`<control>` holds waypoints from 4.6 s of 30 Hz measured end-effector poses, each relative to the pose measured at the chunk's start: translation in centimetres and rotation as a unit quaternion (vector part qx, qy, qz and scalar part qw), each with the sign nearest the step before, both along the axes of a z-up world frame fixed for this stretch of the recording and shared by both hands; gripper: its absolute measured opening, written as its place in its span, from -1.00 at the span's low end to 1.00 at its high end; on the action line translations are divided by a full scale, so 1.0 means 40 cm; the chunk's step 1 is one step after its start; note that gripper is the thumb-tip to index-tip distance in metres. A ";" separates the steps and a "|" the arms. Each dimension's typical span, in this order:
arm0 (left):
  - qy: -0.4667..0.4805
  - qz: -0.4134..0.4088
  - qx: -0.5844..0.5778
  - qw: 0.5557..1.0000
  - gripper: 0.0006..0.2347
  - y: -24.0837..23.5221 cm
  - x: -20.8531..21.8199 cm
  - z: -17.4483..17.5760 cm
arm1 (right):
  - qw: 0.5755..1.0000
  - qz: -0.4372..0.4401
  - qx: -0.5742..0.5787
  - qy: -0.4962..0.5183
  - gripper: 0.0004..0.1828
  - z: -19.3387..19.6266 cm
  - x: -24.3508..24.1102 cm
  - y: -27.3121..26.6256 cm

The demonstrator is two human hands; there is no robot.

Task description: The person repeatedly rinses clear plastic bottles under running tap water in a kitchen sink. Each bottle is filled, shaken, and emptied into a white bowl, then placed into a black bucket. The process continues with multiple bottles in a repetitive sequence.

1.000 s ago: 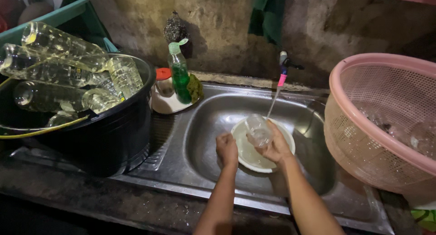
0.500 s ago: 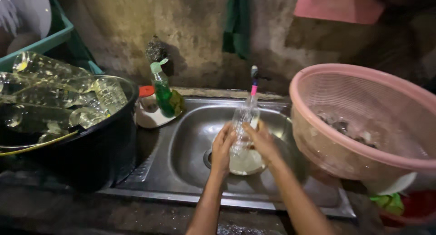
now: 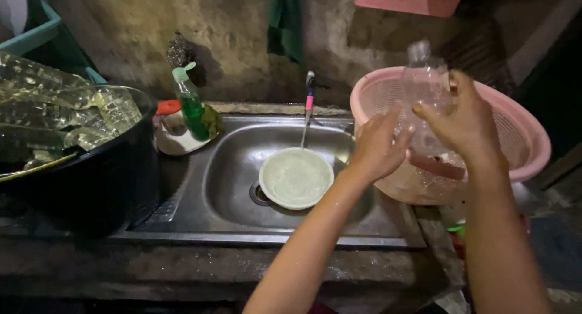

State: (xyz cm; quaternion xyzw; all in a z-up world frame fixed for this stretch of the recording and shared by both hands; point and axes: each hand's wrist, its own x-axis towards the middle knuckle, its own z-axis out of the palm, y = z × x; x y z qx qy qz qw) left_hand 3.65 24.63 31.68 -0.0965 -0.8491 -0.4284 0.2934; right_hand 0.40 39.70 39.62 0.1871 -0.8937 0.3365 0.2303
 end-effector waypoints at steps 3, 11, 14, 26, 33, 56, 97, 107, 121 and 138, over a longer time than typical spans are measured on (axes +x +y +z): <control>0.032 -0.023 0.029 0.999 -0.52 0.017 -0.010 -0.035 | 0.995 -0.049 0.065 -0.051 -0.05 -0.042 -0.026 0.044; 0.017 -0.046 0.008 0.999 -0.52 0.008 -0.037 -0.084 | 0.982 -0.069 0.161 -0.066 -0.15 -0.138 -0.122 0.116; 0.063 -0.046 0.039 0.996 -0.53 -0.016 -0.007 -0.092 | 0.988 -0.064 0.139 -0.023 -0.27 -0.158 -0.130 0.061; 0.188 0.259 -0.035 0.947 -0.73 -0.544 0.263 -0.060 | 0.944 0.295 0.051 0.141 -0.67 -0.184 0.134 -0.573; -0.044 0.492 -0.252 0.832 -0.73 -0.907 0.485 0.005 | 0.915 0.397 0.051 0.048 -0.54 -0.165 0.241 -0.937; -0.038 0.379 -0.203 0.902 -0.86 -1.036 0.788 0.069 | 0.822 0.551 0.046 0.139 -0.74 -0.136 0.411 -1.039; -0.005 -0.045 0.575 0.817 -0.03 -1.058 0.350 0.218 | 0.856 0.410 -0.299 0.097 -0.41 -0.064 0.135 -1.100; 0.046 0.050 0.478 0.876 -0.04 -0.782 0.208 -0.010 | 0.740 0.386 -0.512 -0.205 -0.71 -0.361 -0.114 -0.580; -0.201 0.097 0.598 0.770 -0.42 -0.619 -0.100 -0.829 | 0.863 0.103 -0.432 -0.242 -0.59 -0.845 -0.313 -0.523; -0.271 0.203 0.102 0.935 -0.27 -0.525 -0.137 -0.810 | 0.890 -0.041 -0.389 -0.236 -0.61 -1.040 -0.404 -0.492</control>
